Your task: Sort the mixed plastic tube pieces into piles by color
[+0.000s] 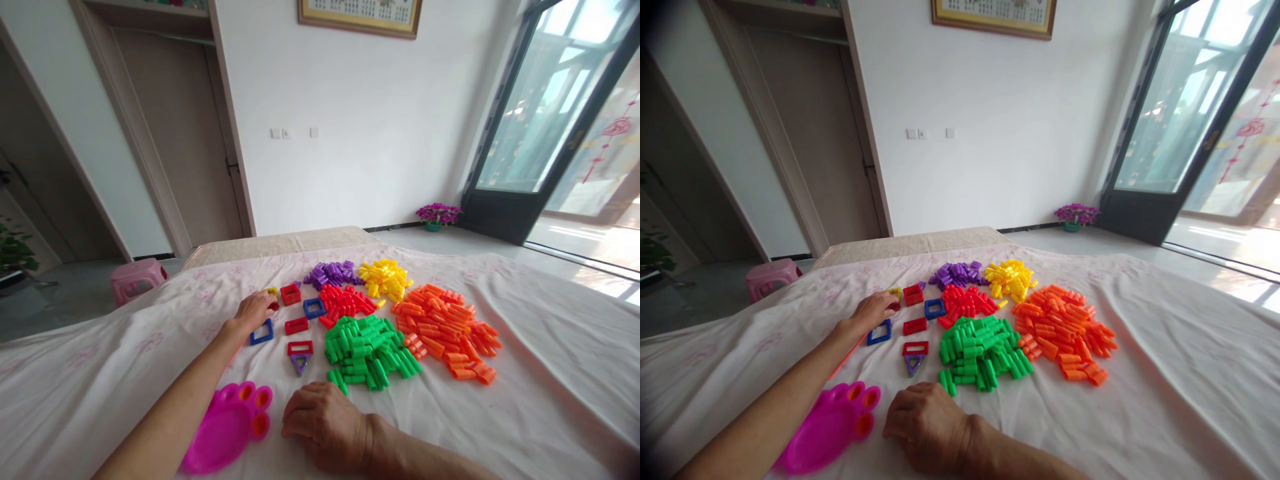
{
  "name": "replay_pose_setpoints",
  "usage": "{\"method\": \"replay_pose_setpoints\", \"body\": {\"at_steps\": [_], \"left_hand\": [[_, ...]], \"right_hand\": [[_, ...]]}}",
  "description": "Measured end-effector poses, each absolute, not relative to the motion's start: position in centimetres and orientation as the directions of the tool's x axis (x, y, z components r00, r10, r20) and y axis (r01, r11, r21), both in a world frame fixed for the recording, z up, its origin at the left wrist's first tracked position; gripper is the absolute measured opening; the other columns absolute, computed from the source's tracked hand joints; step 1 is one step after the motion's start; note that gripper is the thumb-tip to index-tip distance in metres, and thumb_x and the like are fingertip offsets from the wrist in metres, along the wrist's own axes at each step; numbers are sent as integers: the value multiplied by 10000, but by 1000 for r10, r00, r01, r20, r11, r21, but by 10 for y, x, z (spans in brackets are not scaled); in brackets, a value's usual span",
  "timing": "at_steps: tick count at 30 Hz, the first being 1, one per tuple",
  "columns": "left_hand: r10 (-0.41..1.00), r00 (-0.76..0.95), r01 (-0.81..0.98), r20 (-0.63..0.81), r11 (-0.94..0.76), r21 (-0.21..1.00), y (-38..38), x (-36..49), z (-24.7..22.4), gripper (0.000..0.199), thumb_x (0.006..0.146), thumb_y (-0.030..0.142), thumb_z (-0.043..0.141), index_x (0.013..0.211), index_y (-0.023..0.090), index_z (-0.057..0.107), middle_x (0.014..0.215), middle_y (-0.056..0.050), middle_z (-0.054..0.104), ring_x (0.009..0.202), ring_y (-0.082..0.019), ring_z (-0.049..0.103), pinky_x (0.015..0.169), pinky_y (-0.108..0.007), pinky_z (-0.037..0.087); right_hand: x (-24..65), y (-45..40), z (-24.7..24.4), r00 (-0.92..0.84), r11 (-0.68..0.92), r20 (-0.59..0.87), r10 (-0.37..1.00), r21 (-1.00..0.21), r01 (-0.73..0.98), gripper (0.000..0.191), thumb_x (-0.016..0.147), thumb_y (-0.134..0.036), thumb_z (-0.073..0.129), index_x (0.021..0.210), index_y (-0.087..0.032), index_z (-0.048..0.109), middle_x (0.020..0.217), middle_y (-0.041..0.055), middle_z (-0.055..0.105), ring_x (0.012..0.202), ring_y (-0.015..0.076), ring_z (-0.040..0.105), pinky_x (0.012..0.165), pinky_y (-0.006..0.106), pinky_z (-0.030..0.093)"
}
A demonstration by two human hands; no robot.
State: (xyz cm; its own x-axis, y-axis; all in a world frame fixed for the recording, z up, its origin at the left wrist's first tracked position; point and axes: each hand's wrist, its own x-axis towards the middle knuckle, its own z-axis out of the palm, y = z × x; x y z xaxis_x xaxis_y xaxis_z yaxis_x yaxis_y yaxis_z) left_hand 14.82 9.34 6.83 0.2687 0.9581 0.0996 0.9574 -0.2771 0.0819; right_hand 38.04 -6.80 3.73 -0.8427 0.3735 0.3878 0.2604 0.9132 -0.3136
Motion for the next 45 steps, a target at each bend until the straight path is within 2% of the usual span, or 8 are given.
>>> {"method": "replay_pose_setpoints", "body": {"at_steps": [10, 15, 18, 23, 29, 36, 42, 45], "left_hand": [[966, 255, 967, 29, -256, 9, 78, 112, 81, 193, 770, 155, 606, 908, 230, 718, 1023, -76, 714, 1020, -232, 633, 877, -313, 445], [962, 267, 963, 55, -269, 22, 58, 99, 88, 347, 827, 330, 577, 1146, 239, 675, 1162, -80, 698, 1080, -232, 616, 931, -316, 422], [947, 315, 948, 56, -317, 26, 47, 107, 86, 472, 735, 431, 663, 1173, 257, 671, 1191, -67, 693, 1112, -262, 593, 955, -340, 403], [937, 345, 938, 52, -346, 14, 42, 125, 80, 432, 662, 328, 699, 1088, 255, 705, 1136, -79, 715, 1109, -291, 586, 956, -373, 383], [961, 263, 963, 90, -268, 40, 64, 138, 76, 439, 679, 319, 670, 1109, 237, 702, 1116, -103, 726, 1087, -303, 611, 956, -399, 391], [962, 245, 956, 116, -260, 136, 77, 147, 70, 517, 686, 371, 697, 1187, 247, 665, 1250, -79, 684, 1157, -265, 599, 958, -335, 409], [977, 108, 957, 182, -152, 247, 51, 113, 69, 503, 775, 395, 618, 1243, 211, 623, 1278, -101, 665, 1140, -233, 616, 941, -290, 428], [985, 19, 948, 174, -73, 310, 35, 82, 64, 428, 800, 405, 583, 1182, 227, 655, 1235, -80, 694, 1119, -221, 634, 920, -269, 445]], "right_hand": [[381, -66, 35, -851, 912, 372, 370, -318, 258, 268, 744, -86, 540, 941, -180, 694, 976, 44, 716, 833, 164, 641, 748, 279, 485], [381, -67, 36, -848, 913, 377, 372, -311, 262, 251, 750, -92, 550, 934, -180, 696, 970, 38, 714, 826, 160, 648, 742, 269, 486], [381, -67, 36, -849, 914, 375, 373, -308, 265, 248, 748, -94, 558, 933, -185, 695, 975, 30, 712, 830, 157, 653, 740, 267, 487], [380, -67, 38, -844, 910, 377, 382, -315, 271, 255, 750, -73, 533, 916, -187, 690, 967, 30, 715, 828, 152, 653, 738, 265, 484], [380, -68, 38, -844, 909, 379, 378, -323, 262, 260, 737, -77, 538, 920, -185, 687, 960, 30, 715, 814, 154, 648, 730, 267, 481], [380, -67, 29, -823, 902, 411, 392, -349, 256, 290, 746, -69, 512, 944, -183, 691, 975, 47, 720, 841, 163, 659, 763, 278, 497], [392, -73, 61, -629, 819, 539, 560, -477, 320, 344, 820, -38, 446, 1016, -189, 684, 1003, 59, 715, 919, 134, 663, 819, 236, 497], [401, -52, 99, -543, 720, 477, 691, -517, 462, 307, 841, -71, 473, 968, -213, 714, 970, 35, 723, 919, 144, 658, 834, 244, 488]]}}
